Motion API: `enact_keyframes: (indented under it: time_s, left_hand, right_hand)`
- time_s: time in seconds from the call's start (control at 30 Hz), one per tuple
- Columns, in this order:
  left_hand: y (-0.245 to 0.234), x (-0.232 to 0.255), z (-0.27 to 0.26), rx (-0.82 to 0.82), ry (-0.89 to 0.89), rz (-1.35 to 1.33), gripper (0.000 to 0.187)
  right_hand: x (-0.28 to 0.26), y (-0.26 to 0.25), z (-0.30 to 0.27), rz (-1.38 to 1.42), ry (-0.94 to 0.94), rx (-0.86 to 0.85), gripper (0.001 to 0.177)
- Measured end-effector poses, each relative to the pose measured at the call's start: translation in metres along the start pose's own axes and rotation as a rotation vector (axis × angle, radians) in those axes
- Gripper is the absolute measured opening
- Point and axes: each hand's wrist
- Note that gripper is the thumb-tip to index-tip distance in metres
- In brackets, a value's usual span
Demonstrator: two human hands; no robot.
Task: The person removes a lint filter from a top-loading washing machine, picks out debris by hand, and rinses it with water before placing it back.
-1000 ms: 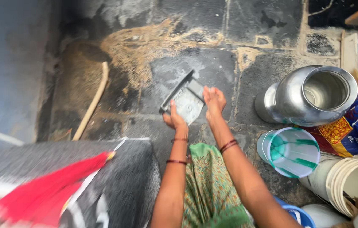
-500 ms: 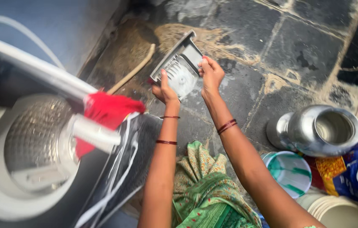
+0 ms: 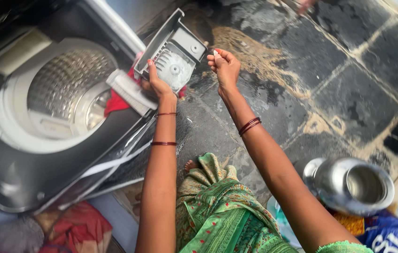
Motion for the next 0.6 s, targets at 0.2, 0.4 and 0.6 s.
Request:
enact_keyframes:
  time_s: [0.2,0.4,0.6]
  left_hand:
    - [-0.003,0.027,0.031,0.197,0.09,0.055,0.061]
    - [0.001,0.046,0.084,0.203,0.062,0.004,0.061]
    - [0.008,0.04,0.153,0.064,0.11,-0.02,0.056]
  right_hand:
    - [0.014,0.035,-0.009,-0.111,-0.088,-0.204,0.016]
    - [0.009,0.076,-0.014,-0.162,-0.176,-0.242,0.011]
    - [0.02,0.126,-0.028,-0.193,-0.282,-0.22,0.011]
Point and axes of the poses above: each hand's wrist, its own z-axis towards the middle knuckle, its own y-axis out of the palm, x = y × z, and after that the axes turned 11 degrees about x, right-handed
